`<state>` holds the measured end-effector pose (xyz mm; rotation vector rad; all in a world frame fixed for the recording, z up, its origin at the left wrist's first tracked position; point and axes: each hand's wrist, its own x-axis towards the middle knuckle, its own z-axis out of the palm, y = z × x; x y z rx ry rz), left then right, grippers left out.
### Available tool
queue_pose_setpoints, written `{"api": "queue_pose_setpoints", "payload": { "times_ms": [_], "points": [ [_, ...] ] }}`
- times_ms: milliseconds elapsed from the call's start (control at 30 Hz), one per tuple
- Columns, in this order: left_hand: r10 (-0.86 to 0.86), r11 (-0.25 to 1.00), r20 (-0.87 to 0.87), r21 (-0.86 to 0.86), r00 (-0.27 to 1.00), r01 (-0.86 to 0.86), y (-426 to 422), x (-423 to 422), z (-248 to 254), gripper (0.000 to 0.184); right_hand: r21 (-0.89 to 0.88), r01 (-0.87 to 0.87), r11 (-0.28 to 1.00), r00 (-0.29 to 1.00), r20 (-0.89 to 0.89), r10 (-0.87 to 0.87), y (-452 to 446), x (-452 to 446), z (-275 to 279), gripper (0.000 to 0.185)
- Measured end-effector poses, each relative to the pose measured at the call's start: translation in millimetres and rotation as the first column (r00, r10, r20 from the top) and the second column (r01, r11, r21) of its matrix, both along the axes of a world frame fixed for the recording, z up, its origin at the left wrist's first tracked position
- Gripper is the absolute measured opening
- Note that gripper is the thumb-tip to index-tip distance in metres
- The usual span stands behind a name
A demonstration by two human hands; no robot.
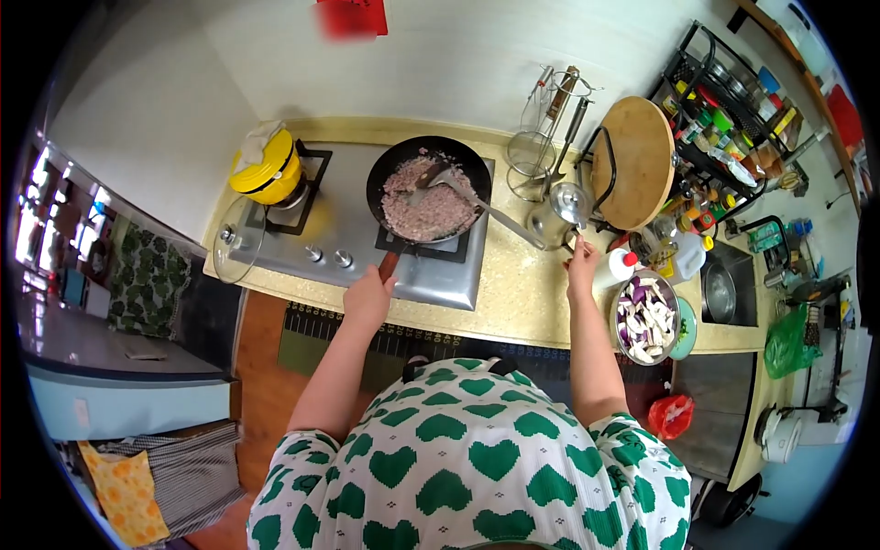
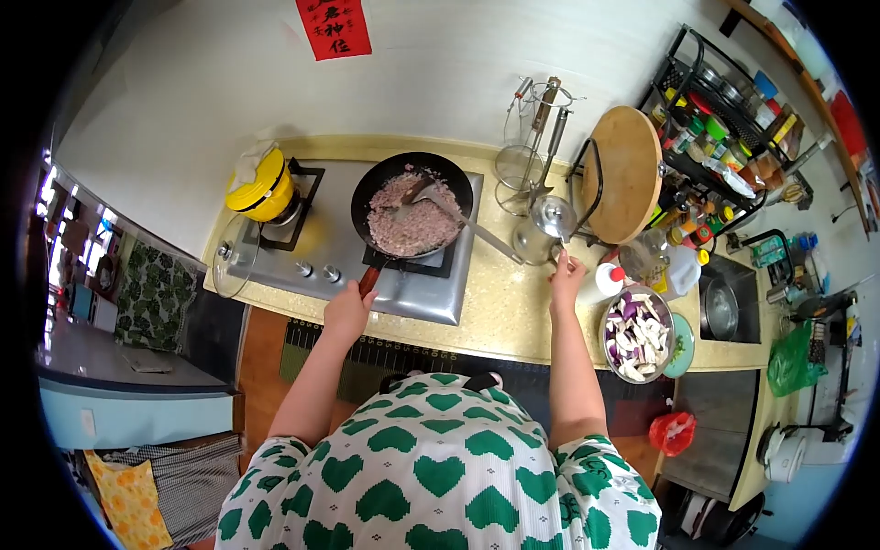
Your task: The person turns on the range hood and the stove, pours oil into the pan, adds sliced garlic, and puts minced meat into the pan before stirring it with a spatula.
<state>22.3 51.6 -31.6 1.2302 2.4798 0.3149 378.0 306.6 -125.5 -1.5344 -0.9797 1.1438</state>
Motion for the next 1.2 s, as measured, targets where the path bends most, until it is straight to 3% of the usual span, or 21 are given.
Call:
{"api": "queue_pose_setpoints", "payload": {
  "times_ms": [33, 133, 200, 233, 267, 333, 367, 467, 533, 667, 833, 933, 1033, 1133, 1200],
  "points": [
    [-0.011, 1.0, 0.006, -0.013, 1.0, 0.011, -0.4, -1.5, 0.4, 0.042, 0.012, 0.107, 0.994, 0.992, 0.072, -0.108, -5.5, -2.6, 1.3, 0.035],
    [-0.046, 0.999, 0.044, -0.004, 0.998, 0.046, -2.0, -6.8, 0.6, 0.044, 0.469, 0.063, 0.881, 0.914, 0.328, -0.24, -38.1, -15.3, 12.3, 0.031],
    [-0.051, 0.999, 0.075, -0.015, 0.996, 0.053, -1.7, -8.8, 3.3, 0.045, 0.495, -0.101, 0.863, 0.944, 0.322, -0.074, -59.1, -42.2, 30.5, 0.024],
    [-0.058, 0.998, 0.091, -0.022, 0.994, 0.06, -2.6, -9.4, 5.3, 0.046, 0.443, -0.189, 0.876, 0.915, 0.403, -0.006, -78.8, -65.1, 71.1, 0.021],
    [-0.067, 0.998, 0.055, -0.016, 0.996, 0.068, -4.3, -9.5, 9.1, 0.048, 0.535, -0.312, 0.785, 0.881, 0.472, 0.028, -78.7, -74.0, 71.5, 0.016],
    [-0.112, 0.994, -0.014, 0.007, 0.994, 0.112, -4.1, -6.4, 15.9, 0.053, 0.544, -0.48, 0.688, 0.824, 0.549, 0.141, -85.6, -91.9, 86.7, 0.01],
    [-0.179, 0.965, -0.162, 0.162, 0.97, 0.205, -6.4, -5.7, 13.2, 0.062, 0.546, -0.565, 0.619, 0.781, 0.596, 0.188, -89.9, -95.9, 100.9, 0.012],
    [-0.346, 0.794, -0.184, 0.465, 0.92, 0.392, 3.0, 5.4, 38.5, 0.066, 0.46, -0.746, 0.481, 0.605, 0.77, 0.202, -107.1, -92.1, 143.0, 0.013],
    [-0.468, 0.733, -0.044, 0.538, 0.883, 0.416, 11.3, 22.3, 45.7, 0.053, 0.415, -0.761, 0.499, 0.588, 0.766, 0.26, -114.2, -77.3, 150.9, 0.013],
    [-0.649, 0.643, 0.1, 0.602, 0.754, 0.474, 22.4, 76.0, 66.4, 0.036, 0.406, -0.729, 0.551, 0.591, 0.78, 0.208, -119.6, -22.3, 162.0, 0.012],
    [-0.746, 0.531, 0.037, 0.636, 0.664, 0.56, 46.0, 147.1, 54.0, 0.015, 0.405, -0.555, 0.727, 0.663, 0.743, 0.092, -97.9, 94.8, 156.5, 0.009],
    [-0.779, 0.552, 0.08, 0.559, 0.622, 0.619, 68.3, 198.3, 42.4, 0.014, 0.362, -0.456, 0.813, 0.711, 0.698, 0.088, -79.5, 165.9, 161.4, 0.011],
    [-0.745, 0.615, 0.157, 0.536, 0.648, 0.578, 98.1, 276.5, 40.7, 0.017, 0.351, -0.468, 0.811, 0.684, 0.725, 0.081, -59.0, 232.6, 158.8, 0.014],
    [-0.755, 0.556, 0.143, 0.655, 0.64, 0.511, 133.8, 365.1, 34.1, 0.024, 0.337, -0.508, 0.793, 0.672, 0.731, 0.12, -48.6, 287.7, 153.0, 0.013],
    [-0.767, 0.567, 0.241, 0.689, 0.595, 0.452, 157.5, 418.3, 42.8, 0.038, 0.35, -0.521, 0.779, 0.7, 0.697, 0.156, -41.5, 316.9, 151.2, 0.014]
  ]
}}
